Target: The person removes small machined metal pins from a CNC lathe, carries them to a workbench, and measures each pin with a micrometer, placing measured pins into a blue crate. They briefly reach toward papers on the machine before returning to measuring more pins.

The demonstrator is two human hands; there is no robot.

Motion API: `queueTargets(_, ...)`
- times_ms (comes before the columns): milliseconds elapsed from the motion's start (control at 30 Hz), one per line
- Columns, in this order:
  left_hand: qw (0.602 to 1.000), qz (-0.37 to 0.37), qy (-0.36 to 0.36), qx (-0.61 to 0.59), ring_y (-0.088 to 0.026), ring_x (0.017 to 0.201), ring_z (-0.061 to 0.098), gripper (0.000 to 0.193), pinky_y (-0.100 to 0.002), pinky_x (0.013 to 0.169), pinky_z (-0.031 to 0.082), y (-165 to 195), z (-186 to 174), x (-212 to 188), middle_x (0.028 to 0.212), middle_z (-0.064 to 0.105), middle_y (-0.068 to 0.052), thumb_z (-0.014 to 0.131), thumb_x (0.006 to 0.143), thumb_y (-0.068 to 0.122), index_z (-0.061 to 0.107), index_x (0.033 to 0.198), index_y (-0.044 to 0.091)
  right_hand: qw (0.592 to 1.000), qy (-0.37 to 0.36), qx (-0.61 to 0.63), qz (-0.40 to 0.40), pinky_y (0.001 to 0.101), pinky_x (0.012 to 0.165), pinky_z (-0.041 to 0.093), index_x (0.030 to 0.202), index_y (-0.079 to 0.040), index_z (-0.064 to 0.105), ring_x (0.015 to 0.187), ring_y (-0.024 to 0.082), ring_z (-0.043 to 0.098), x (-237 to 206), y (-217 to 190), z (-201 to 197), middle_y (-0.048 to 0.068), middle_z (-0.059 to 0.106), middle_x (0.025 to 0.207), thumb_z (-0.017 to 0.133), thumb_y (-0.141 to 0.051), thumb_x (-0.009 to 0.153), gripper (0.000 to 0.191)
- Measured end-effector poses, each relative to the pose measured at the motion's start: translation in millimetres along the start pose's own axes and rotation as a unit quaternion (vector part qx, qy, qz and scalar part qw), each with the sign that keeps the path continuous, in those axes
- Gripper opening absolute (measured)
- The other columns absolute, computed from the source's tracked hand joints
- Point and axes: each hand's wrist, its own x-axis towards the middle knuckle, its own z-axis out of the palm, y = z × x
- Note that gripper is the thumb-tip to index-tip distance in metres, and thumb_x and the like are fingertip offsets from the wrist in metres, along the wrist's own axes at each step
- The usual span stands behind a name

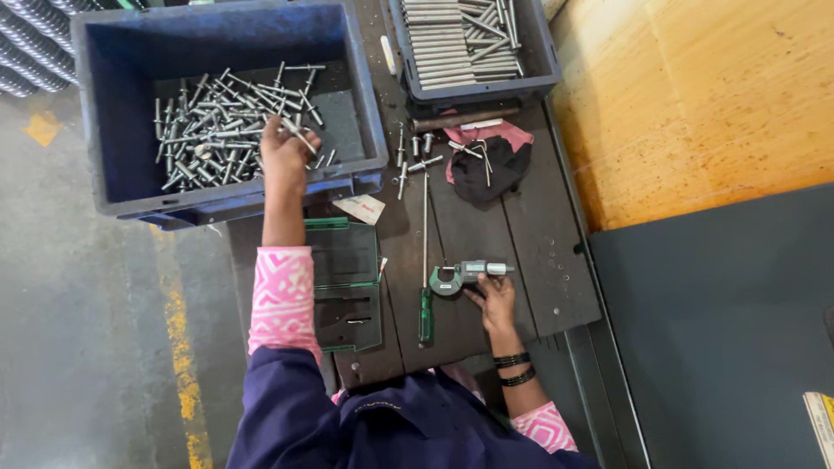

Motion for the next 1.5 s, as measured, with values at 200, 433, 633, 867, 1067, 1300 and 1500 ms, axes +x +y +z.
queueTargets(200, 0.999, 0.048, -0.005, -0.002, -0.025, 0.094, 0.065, 0.078, -0.030, 0.067, 0.048, -6, -15, 21, 0.136, 0.059, -0.022, 0.053, 0.087, -0.019, 0.025, 0.157, 0.001, 1.000, -0.013, 0.025, 0.003, 0.0554, 0.081, 0.066, 0.118, -0.006, 0.054, 0.108, 0.027, 0.068, -4, 0, -2, 0.011, 0.065, 0.116, 0.068, -0.008, 0.095, 0.028)
queueTargets(433, 0.927, 0.343, -0.003, 0.149, -0.020, 0.096, 0.062, 0.035, -0.029, 0.077, 0.053, -15, -2, -10, 0.115, 0.062, -0.019, 0.052, 0.100, -0.019, 0.050, 0.132, -0.004, 0.999, 0.008, 0.041, -0.008, 0.0610, 0.077, 0.064, 0.124, -0.008, 0.054, 0.110, 0.026, 0.066, -3, -1, 0, 0.008, 0.064, 0.119, 0.068, -0.010, 0.093, 0.034)
queueTargets(633, 0.950, 0.126, -0.149, 0.244, -0.013, 0.075, 0.071, 0.019, -0.026, 0.064, 0.057, -56, 28, -104, 0.087, 0.071, -0.006, 0.053, 0.093, -0.010, 0.067, 0.094, 0.003, 0.985, -0.041, 0.170, -0.013, 0.0503, 0.085, 0.063, 0.132, -0.016, 0.057, 0.112, 0.026, 0.065, 1, -4, -22, 0.006, 0.065, 0.121, 0.065, -0.016, 0.098, 0.035)
queueTargets(867, 0.770, 0.176, -0.055, 0.611, -0.043, 0.092, 0.070, 0.032, -0.052, 0.078, 0.057, -129, 67, -94, 0.106, 0.072, -0.023, 0.069, 0.089, 0.016, 0.067, 0.119, 0.005, 0.982, -0.073, 0.165, -0.051, 0.0401, 0.062, 0.060, 0.142, -0.012, 0.057, 0.097, 0.028, 0.070, -20, -28, -69, 0.015, 0.069, 0.119, 0.050, -0.040, 0.105, 0.047)
queueTargets(1067, 0.789, 0.072, 0.044, 0.608, -0.047, 0.101, 0.068, 0.029, -0.055, 0.083, 0.056, -108, 109, -72, 0.117, 0.068, -0.028, 0.058, 0.108, 0.025, 0.063, 0.131, 0.008, 0.994, 0.011, 0.062, -0.084, 0.0373, 0.084, 0.056, 0.138, -0.003, 0.056, 0.105, 0.023, 0.065, -49, -30, -60, 0.010, 0.066, 0.121, 0.055, -0.032, 0.107, 0.043)
queueTargets(1300, 0.798, 0.160, -0.045, 0.580, -0.045, 0.099, 0.069, 0.058, -0.053, 0.081, 0.056, -76, 112, -126, 0.124, 0.066, -0.024, 0.075, 0.087, 0.019, 0.050, 0.138, 0.006, 0.984, 0.099, -0.043, -0.143, 0.0305, 0.101, 0.044, 0.129, 0.001, 0.060, 0.113, 0.014, 0.059, -41, -40, 12, 0.007, 0.065, 0.122, 0.062, -0.033, 0.104, 0.043)
queueTargets(1500, 0.901, 0.079, -0.196, 0.379, -0.024, 0.083, 0.075, 0.049, -0.036, 0.072, 0.060, -71, 116, -185, 0.100, 0.078, -0.011, 0.068, 0.094, 0.011, 0.052, 0.139, 0.006, 0.938, 0.143, -0.249, -0.196, 0.0355, 0.083, 0.056, 0.127, -0.005, 0.058, 0.093, 0.019, 0.067, -46, -64, 30, 0.010, 0.072, 0.101, 0.064, -0.026, 0.098, 0.036)
